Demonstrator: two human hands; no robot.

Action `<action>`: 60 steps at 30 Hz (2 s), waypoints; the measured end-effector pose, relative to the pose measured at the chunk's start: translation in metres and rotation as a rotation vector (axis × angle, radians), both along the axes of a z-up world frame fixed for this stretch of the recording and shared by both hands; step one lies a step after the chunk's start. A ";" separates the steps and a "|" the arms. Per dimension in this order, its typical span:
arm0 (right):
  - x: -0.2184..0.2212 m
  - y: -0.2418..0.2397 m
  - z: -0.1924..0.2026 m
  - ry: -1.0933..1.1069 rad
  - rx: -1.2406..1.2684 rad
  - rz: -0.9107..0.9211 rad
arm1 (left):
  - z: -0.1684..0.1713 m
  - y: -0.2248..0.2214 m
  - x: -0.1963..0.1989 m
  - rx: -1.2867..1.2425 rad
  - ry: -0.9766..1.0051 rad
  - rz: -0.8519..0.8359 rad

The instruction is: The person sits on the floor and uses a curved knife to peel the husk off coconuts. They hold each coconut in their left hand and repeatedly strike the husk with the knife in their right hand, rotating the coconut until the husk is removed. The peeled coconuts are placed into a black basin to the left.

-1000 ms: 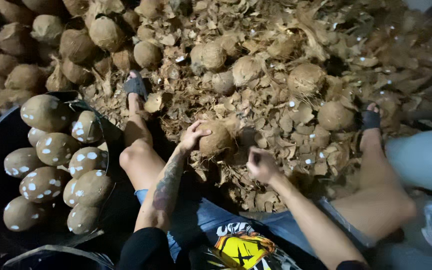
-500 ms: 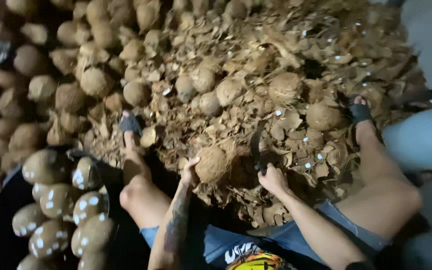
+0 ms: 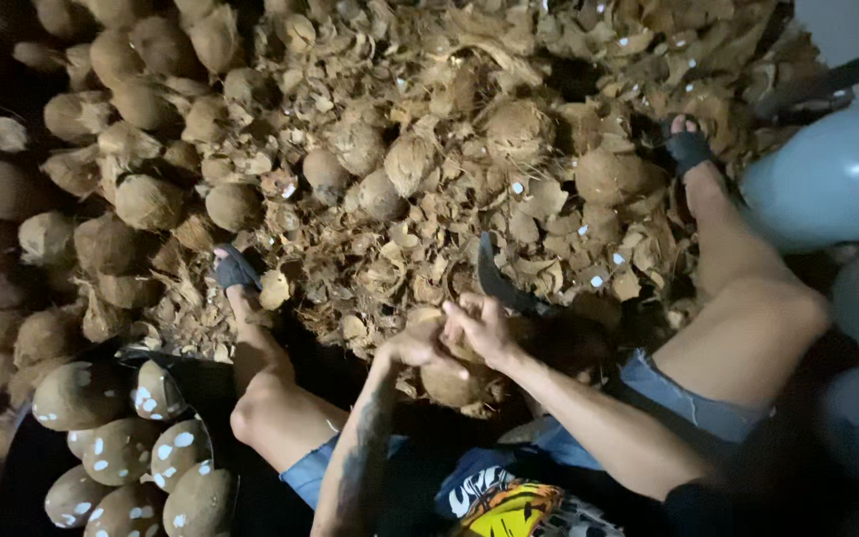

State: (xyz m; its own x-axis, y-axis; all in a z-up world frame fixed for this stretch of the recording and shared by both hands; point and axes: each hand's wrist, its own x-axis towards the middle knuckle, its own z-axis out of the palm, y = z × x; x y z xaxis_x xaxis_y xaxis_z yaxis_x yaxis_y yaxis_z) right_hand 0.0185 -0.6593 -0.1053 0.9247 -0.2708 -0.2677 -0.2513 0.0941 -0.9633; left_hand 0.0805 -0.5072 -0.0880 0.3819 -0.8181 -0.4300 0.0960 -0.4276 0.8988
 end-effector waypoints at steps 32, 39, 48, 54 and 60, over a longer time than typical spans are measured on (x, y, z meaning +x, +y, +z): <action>0.194 -0.202 0.078 -0.486 0.573 -0.813 | -0.114 0.070 -0.002 -0.552 0.874 1.467; 0.264 -0.176 0.057 0.364 -0.197 -0.635 | -0.097 0.068 0.000 -0.581 0.933 1.571; 0.029 -0.147 -0.068 0.229 -0.598 -0.165 | -0.082 0.078 0.025 -0.693 1.005 1.513; -0.017 -0.147 -0.129 0.651 -0.835 0.746 | -0.057 0.059 0.010 -0.666 0.863 1.575; -0.010 -0.145 -0.128 0.633 -0.974 0.683 | -0.036 0.062 0.001 -0.645 0.844 1.671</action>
State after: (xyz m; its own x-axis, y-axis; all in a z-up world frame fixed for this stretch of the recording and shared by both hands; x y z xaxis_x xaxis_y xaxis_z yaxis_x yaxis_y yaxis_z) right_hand 0.0088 -0.8043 -0.2337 0.7398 -0.1324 -0.6596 -0.3963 -0.8781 -0.2682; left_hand 0.0816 -0.4452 -0.1244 0.6939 -0.0054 -0.7201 0.3958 0.8382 0.3751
